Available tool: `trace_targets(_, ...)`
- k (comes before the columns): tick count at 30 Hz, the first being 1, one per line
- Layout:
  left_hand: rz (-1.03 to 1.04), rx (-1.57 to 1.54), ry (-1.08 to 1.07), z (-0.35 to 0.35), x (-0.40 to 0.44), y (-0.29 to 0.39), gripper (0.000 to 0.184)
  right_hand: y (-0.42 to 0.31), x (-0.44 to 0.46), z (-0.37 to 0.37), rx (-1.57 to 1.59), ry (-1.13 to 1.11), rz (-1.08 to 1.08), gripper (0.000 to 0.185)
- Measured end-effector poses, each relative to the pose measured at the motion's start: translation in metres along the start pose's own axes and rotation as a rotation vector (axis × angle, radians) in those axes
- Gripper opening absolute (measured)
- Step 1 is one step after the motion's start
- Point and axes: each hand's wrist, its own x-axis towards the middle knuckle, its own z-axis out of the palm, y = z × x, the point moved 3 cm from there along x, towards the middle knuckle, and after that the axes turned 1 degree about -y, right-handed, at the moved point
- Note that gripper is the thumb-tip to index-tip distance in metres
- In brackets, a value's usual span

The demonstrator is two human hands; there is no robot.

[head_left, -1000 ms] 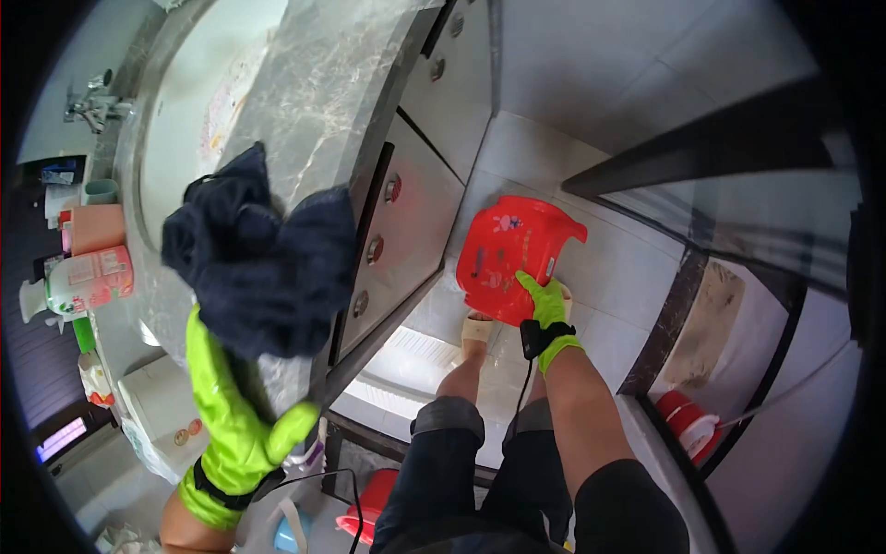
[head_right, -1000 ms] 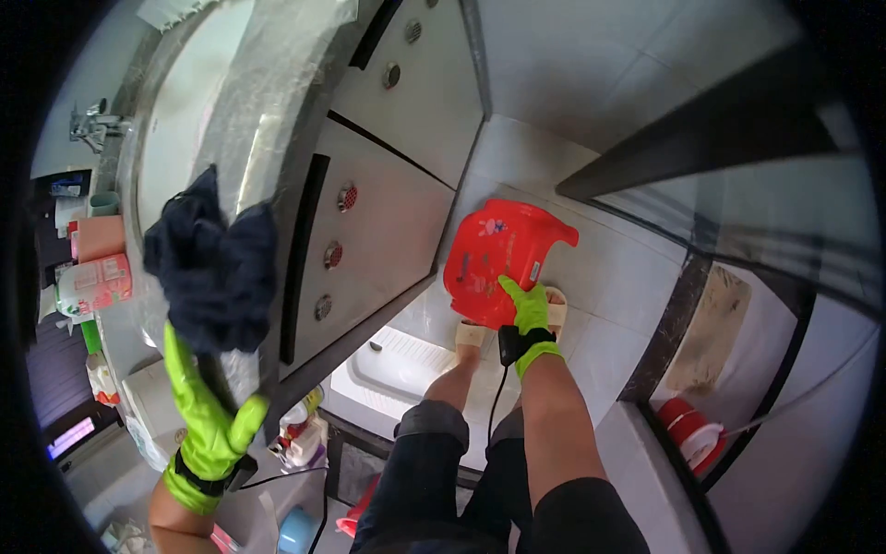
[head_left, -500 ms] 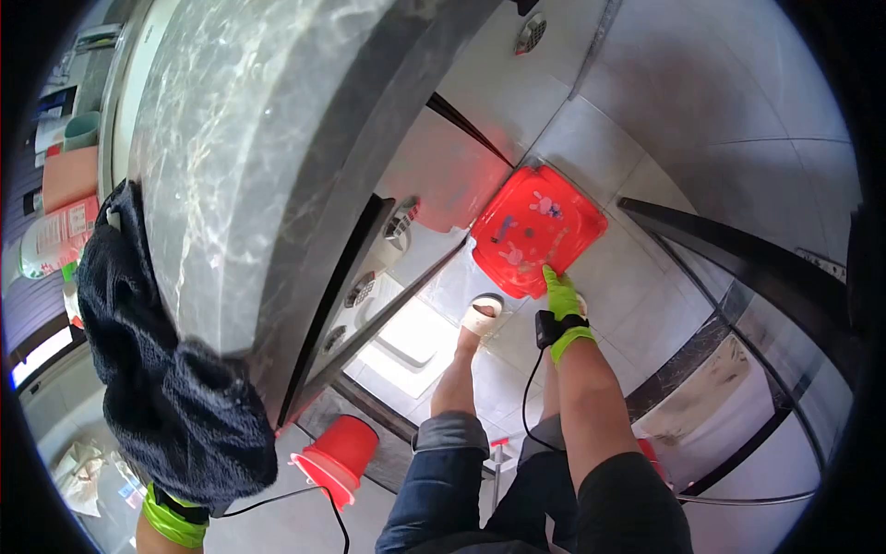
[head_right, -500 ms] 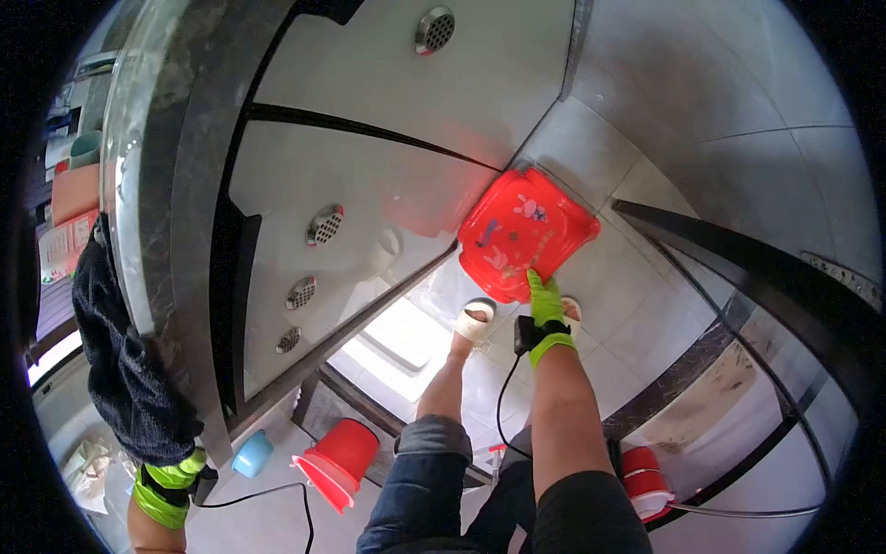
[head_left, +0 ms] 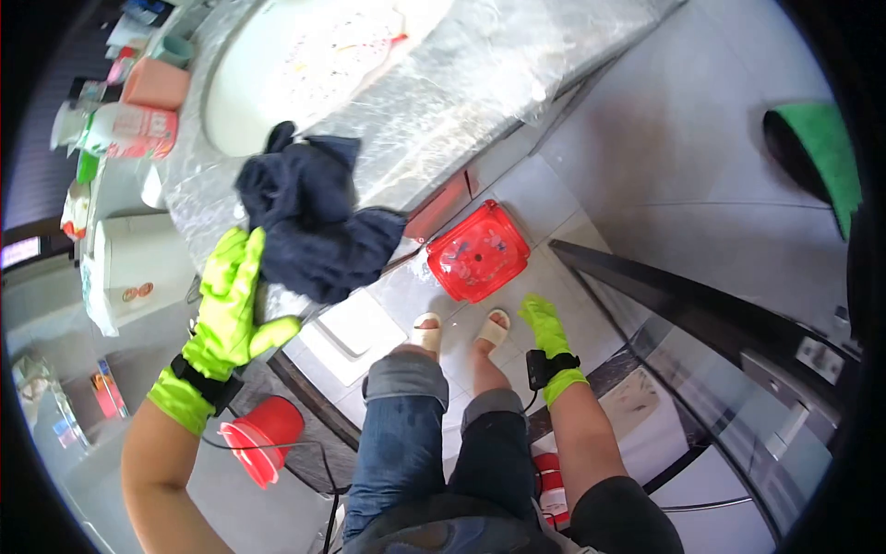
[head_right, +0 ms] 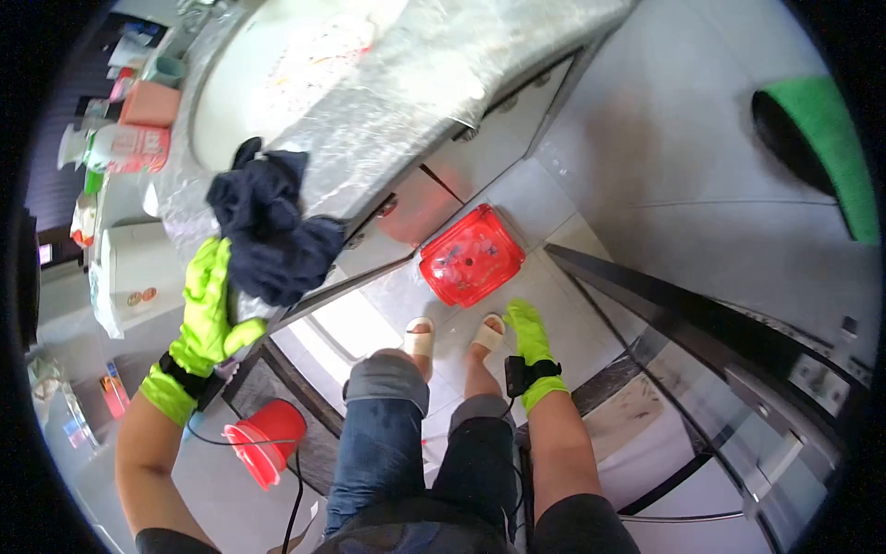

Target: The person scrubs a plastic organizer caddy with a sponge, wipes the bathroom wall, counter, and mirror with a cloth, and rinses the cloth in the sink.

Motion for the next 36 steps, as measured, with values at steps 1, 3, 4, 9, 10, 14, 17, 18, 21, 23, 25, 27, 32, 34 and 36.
trace_targets(1,0.015,0.022,-0.023,0.002,-0.002,-0.001,0.107,-0.039,-0.011,0.004,0.017,0.007,-0.010,0.035)
trace_targets(3,0.057,-0.055,0.043,-0.007,0.009,0.007,0.106,-0.124,-0.032,0.028,0.053,-0.023,-0.111,0.033)
trace_targets(4,0.068,-0.083,0.050,-0.004,0.009,0.005,0.106,-0.159,-0.036,0.040,0.050,-0.038,-0.194,0.033)
trace_targets(9,0.039,-0.088,0.029,-0.007,0.008,0.006,0.101,-0.354,-0.087,0.124,-0.126,0.006,-0.499,0.027)
trace_targets(10,0.056,-0.119,0.045,-0.009,0.009,0.006,0.101,-0.392,-0.103,0.147,-0.185,0.017,-0.565,0.027)
trace_targets(14,0.046,-0.198,0.094,-0.021,0.015,0.009,0.098,-0.474,-0.138,0.275,-0.892,-0.637,-1.038,0.058)
trace_targets(17,0.019,-0.311,0.175,-0.015,0.009,0.003,0.095,-0.460,-0.129,0.348,-1.216,-0.945,-1.103,0.088)
trace_targets(18,0.017,-0.339,0.218,-0.011,0.007,-0.001,0.094,-0.449,-0.115,0.361,-1.336,-1.040,-1.079,0.095)
trace_targets(21,-0.049,-0.379,0.163,-0.019,0.010,-0.002,0.088,-0.450,-0.084,0.376,-1.246,-1.124,-1.125,0.077)
trace_targets(23,-0.067,-0.417,0.123,-0.025,0.014,-0.004,0.088,-0.474,-0.074,0.380,-1.208,-1.131,-1.078,0.062)
trace_targets(25,-0.196,-0.467,0.137,-0.033,0.021,-0.004,0.088,-0.485,-0.046,0.380,-1.127,-1.019,-0.982,0.061)
trace_targets(27,-0.392,-0.513,0.167,-0.032,0.026,-0.001,0.085,-0.511,-0.018,0.382,-1.018,-0.824,-0.825,0.059)
trace_targets(32,-0.616,-0.399,0.374,-0.029,0.089,0.003,0.077,-0.522,0.070,0.420,-1.324,-0.998,-0.798,0.060)
trace_targets(34,-0.624,-0.454,0.417,-0.030,0.120,0.000,0.070,-0.502,0.097,0.431,-1.755,-1.119,-0.648,0.068)
trace_targets(36,-0.595,-0.674,0.488,-0.024,0.148,-0.009,0.072,-0.490,0.107,0.438,-1.854,-1.172,-0.339,0.084)
